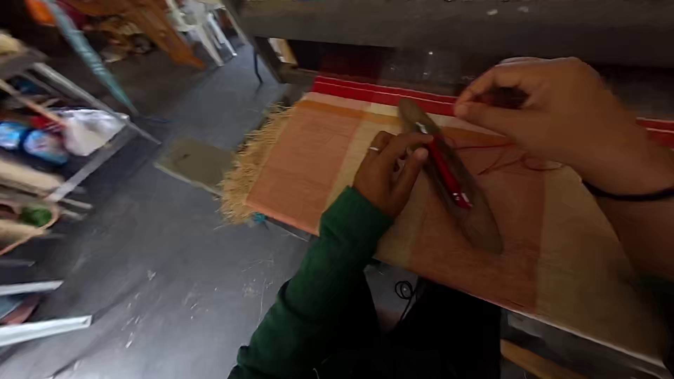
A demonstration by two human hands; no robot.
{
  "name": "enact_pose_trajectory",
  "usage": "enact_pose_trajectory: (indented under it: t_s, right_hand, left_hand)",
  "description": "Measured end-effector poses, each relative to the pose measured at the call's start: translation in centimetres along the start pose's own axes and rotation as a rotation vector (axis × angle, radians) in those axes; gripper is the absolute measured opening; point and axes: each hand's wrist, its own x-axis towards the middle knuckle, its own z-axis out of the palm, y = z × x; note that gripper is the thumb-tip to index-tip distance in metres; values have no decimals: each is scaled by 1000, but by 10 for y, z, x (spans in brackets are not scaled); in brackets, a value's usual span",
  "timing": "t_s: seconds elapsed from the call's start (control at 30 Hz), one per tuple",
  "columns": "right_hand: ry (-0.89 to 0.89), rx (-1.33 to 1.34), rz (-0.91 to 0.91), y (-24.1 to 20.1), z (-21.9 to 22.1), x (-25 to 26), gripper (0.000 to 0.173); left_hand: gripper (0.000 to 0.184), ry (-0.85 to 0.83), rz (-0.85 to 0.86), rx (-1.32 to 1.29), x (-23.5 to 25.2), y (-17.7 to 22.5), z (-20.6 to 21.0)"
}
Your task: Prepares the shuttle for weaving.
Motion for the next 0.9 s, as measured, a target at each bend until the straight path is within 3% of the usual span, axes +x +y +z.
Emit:
enact_pose_trajectory:
  t_s: [0.23,0.4,0.57,0.9]
  right_hand:
    - [-247,-21,-33,10,-9,1,17]
    - [-329,-94,-98,0,4,-4,8]
    - [-284,-304,-190,-7,19,-6,18]
    - [-332,-318,-281,1,21,0,17]
  left_hand:
    - [69,-179,-58,263,-3,3,9]
    - [71,-217,-65,258,-4,1,5]
    - [71,-235,-31,261,-4,-2,3]
    - [73,-252,-53,237,-5,-3,2]
